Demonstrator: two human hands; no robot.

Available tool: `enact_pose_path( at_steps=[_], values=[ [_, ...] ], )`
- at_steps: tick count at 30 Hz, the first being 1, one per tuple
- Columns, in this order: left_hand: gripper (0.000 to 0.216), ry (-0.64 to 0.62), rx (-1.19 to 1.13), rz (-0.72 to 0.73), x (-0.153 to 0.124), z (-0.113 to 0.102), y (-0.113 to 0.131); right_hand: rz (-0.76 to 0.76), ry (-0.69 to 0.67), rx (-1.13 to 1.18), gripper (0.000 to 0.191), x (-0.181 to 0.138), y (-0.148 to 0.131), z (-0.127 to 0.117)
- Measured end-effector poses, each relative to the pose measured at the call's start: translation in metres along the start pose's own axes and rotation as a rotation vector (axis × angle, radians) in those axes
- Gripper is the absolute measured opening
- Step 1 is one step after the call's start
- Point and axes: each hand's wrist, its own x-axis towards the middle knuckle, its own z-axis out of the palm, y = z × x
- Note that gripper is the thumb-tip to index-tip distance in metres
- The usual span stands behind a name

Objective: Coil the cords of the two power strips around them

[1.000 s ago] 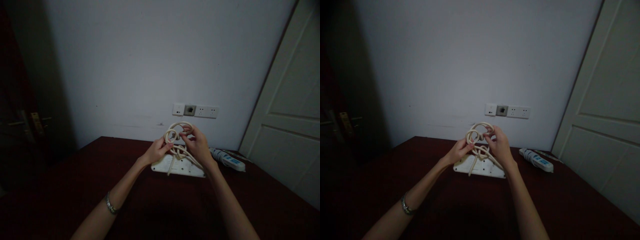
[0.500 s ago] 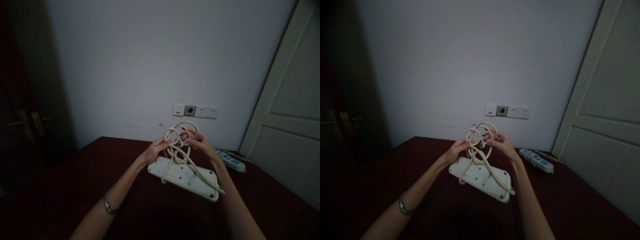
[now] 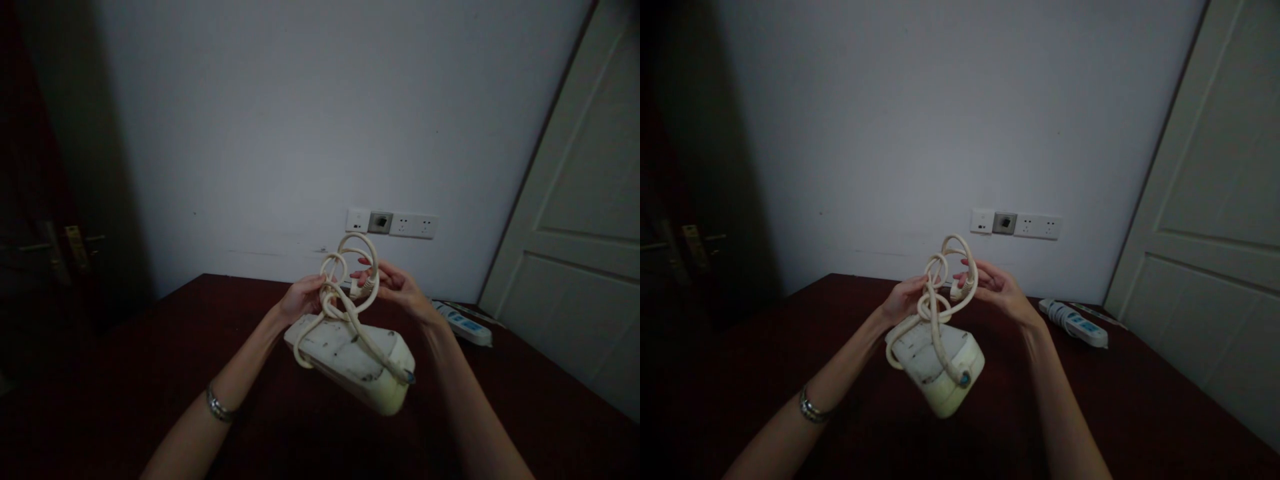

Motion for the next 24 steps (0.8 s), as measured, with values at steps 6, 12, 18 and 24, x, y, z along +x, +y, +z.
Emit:
enact_pose_path(
  at_steps=[6, 12, 18, 24],
  values=[
    [0.029, 0.085, 0.186, 0.0, -0.002, 0.004, 0.013, -0.147, 0.049, -0.631, 0.024, 0.003, -0.009, -0.006],
    [0.028, 0.083, 0.317, 0.053, -0.002, 0.008, 0.01, -0.336, 0.135, -0.928, 0.025, 0.012, 0.027, -0.014],
    [0.026, 0.008, 0.417, -0.019, -0.002, 0.02, -0.002, -0.354, 0.232, -1.064, 0.029, 0.008, 0.06, -0.034],
    [0.026, -0.073, 0.488, -0.127, -0.001, 0.032, -0.014, -0.219, 0.353, -1.277, 0.031, -0.01, 0.072, -0.056]
  ],
)
